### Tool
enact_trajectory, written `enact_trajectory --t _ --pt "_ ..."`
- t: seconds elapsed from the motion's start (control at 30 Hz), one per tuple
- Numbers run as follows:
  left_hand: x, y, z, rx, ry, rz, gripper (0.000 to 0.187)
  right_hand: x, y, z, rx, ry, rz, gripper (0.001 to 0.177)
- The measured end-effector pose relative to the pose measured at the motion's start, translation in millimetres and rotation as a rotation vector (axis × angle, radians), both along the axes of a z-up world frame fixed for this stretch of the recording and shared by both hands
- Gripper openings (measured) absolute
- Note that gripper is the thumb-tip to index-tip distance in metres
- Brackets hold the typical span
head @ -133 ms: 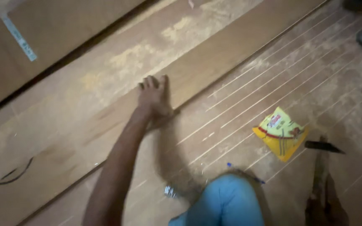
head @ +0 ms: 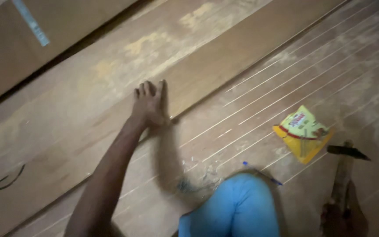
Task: The person hammers nails into long wooden planks to attach a smaller rectangular wooden block. They pick up nails from a pile on the floor, position them by hand, and strike them with a hammer while a second person helps hold the wood in place.
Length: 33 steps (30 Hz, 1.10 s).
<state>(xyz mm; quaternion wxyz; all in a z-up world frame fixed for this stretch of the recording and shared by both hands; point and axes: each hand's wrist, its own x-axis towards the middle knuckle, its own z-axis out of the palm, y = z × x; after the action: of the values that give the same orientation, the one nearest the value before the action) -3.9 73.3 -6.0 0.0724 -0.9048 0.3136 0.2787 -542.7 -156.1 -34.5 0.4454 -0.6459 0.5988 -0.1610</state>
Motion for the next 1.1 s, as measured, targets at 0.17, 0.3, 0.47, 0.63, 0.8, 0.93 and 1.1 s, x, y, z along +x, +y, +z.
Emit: enact_trajectory --t 0.17,0.3,0.47,0.63,0.8,0.93,1.1 --pt "-19 93 1 -0.029 -0.088 -0.054 0.147 7 10 6 0.029 0.091 -0.019 0.051" --pt "-78 126 -28 -0.511 0.178 0.130 0.111 -5 3 7 0.132 -0.008 0.117 0.077" --pt "-251 108 -73 -0.884 0.495 0.240 0.057 20 14 17 0.168 -0.133 0.081 0.081" --pt "-270 129 -91 -0.577 -0.032 -0.500 0.052 26 22 26 0.058 -0.010 0.123 0.074" --pt "-271 119 -84 -0.509 0.000 -0.415 0.042 30 18 16 0.081 -0.104 0.099 0.081" --pt "-263 97 -66 -0.880 -0.027 -0.089 0.035 32 22 23 0.071 -0.130 0.188 0.077" --pt "-236 57 -55 -1.074 0.423 0.761 0.014 58 24 40 0.096 -0.210 0.235 0.080"
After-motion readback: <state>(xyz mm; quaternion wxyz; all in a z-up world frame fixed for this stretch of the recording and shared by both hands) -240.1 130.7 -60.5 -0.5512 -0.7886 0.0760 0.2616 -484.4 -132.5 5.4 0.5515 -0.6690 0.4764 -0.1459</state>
